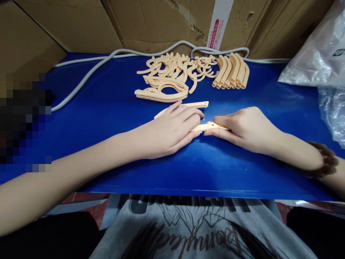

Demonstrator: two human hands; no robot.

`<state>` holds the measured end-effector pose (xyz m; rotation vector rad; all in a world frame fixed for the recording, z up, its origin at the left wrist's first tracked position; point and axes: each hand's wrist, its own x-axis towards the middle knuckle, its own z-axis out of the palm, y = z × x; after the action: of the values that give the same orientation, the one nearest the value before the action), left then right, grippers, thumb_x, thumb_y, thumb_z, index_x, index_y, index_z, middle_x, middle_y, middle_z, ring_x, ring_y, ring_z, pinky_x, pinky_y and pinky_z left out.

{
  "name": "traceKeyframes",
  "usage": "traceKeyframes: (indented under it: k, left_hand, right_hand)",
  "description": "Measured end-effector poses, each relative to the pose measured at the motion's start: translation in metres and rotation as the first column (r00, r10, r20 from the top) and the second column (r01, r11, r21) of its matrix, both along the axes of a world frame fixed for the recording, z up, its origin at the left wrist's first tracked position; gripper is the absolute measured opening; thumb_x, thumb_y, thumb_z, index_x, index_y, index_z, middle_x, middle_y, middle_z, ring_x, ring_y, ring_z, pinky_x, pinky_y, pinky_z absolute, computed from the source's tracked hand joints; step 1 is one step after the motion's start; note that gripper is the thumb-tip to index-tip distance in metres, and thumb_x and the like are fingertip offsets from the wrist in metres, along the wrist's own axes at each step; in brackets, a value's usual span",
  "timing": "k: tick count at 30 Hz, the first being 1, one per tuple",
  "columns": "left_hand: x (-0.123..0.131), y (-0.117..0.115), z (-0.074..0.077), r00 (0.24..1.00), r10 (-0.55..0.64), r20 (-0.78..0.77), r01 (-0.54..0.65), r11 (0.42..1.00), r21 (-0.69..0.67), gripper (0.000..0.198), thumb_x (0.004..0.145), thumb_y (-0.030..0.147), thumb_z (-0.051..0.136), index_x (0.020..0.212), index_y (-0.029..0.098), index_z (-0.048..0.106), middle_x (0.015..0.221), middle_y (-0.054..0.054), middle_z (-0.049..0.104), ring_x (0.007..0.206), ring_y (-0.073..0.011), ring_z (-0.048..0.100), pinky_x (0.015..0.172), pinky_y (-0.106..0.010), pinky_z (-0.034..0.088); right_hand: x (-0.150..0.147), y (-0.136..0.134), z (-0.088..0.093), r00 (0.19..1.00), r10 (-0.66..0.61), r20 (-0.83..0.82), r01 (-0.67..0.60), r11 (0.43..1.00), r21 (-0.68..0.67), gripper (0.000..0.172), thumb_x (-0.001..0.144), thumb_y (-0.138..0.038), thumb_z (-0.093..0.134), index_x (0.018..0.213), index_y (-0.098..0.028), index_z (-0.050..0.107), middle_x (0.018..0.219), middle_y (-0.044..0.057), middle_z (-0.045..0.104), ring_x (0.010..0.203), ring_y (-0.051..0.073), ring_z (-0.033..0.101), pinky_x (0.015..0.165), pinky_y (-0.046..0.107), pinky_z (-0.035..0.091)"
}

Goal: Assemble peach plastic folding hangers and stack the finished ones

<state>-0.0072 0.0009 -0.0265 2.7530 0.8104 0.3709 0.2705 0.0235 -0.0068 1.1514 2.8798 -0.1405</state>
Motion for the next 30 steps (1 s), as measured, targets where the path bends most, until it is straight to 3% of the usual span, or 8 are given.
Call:
traceKeyframes:
  k: [7, 13, 21, 26, 30]
  left_hand:
    - [0.0012, -0.0014, 0.0023, 1.000, 0.013, -0.021, -0.013, 1.000, -0.017, 0.037, 0.124, 0.032, 0.034, 0.135, 0.014, 0.064, 0.163, -0.021, 0.066, 0.162, -0.0397, 0.055, 0.144, -0.069, 0.033]
    - [-0.0011, -0.0007, 0.0011, 1.000, 0.006, -0.018, -0.006, 1.000, 0.017, 0.040, 0.124, 0.030, 0.033, 0.137, 0.010, 0.066, 0.163, -0.024, 0.065, 0.161, -0.0436, 0.056, 0.142, -0.073, 0.036]
    - [-0.0011, -0.0001, 0.0014, 0.995, -0.023, -0.092, 0.033, 0.994, 0.107, 0.042, 0.122, 0.031, 0.035, 0.139, 0.009, 0.066, 0.165, -0.026, 0.065, 0.156, -0.0457, 0.060, 0.139, -0.068, 0.040]
    - [-0.0005, 0.0001, 0.0009, 0.999, 0.005, -0.048, -0.004, 1.000, 0.023, 0.043, 0.124, 0.035, 0.032, 0.138, 0.011, 0.065, 0.166, -0.024, 0.064, 0.159, -0.0435, 0.057, 0.142, -0.067, 0.036]
    - [0.0006, 0.0007, -0.0003, 1.000, 0.024, 0.018, -0.023, 0.999, -0.040, 0.040, 0.124, 0.037, 0.034, 0.130, 0.014, 0.065, 0.166, -0.022, 0.063, 0.161, -0.0411, 0.053, 0.145, -0.067, 0.029]
  right_hand:
    - [0.0001, 0.0007, -0.0008, 1.000, 0.009, -0.003, -0.009, 1.000, -0.012, 0.108, 0.108, -0.090, -0.004, 0.092, -0.020, 0.076, 0.061, 0.006, 0.056, 0.059, 0.021, 0.043, 0.066, 0.036, 0.022]
    - [0.0001, 0.0003, -0.0013, 0.997, 0.037, -0.069, -0.037, 0.999, 0.007, 0.096, 0.109, -0.091, 0.003, 0.076, -0.023, 0.062, 0.059, 0.003, 0.050, 0.057, 0.017, 0.039, 0.064, 0.034, 0.020]
    - [0.0013, -0.0003, -0.0028, 0.994, 0.051, -0.100, -0.050, 0.999, 0.016, 0.079, 0.114, -0.084, 0.021, 0.075, -0.024, 0.053, 0.061, 0.002, 0.052, 0.057, 0.017, 0.041, 0.063, 0.034, 0.019]
    - [-0.0020, -0.0004, 0.0001, 0.986, 0.007, -0.165, -0.011, 1.000, -0.021, 0.076, 0.115, -0.082, 0.019, 0.080, -0.024, 0.054, 0.061, 0.002, 0.053, 0.057, 0.018, 0.047, 0.063, 0.034, 0.022]
    - [-0.0033, 0.0023, 0.0025, 0.981, -0.018, -0.195, 0.005, 0.998, -0.068, 0.078, 0.111, -0.089, 0.019, 0.074, -0.026, 0.044, 0.055, -0.001, 0.044, 0.052, 0.016, 0.042, 0.062, 0.033, 0.024]
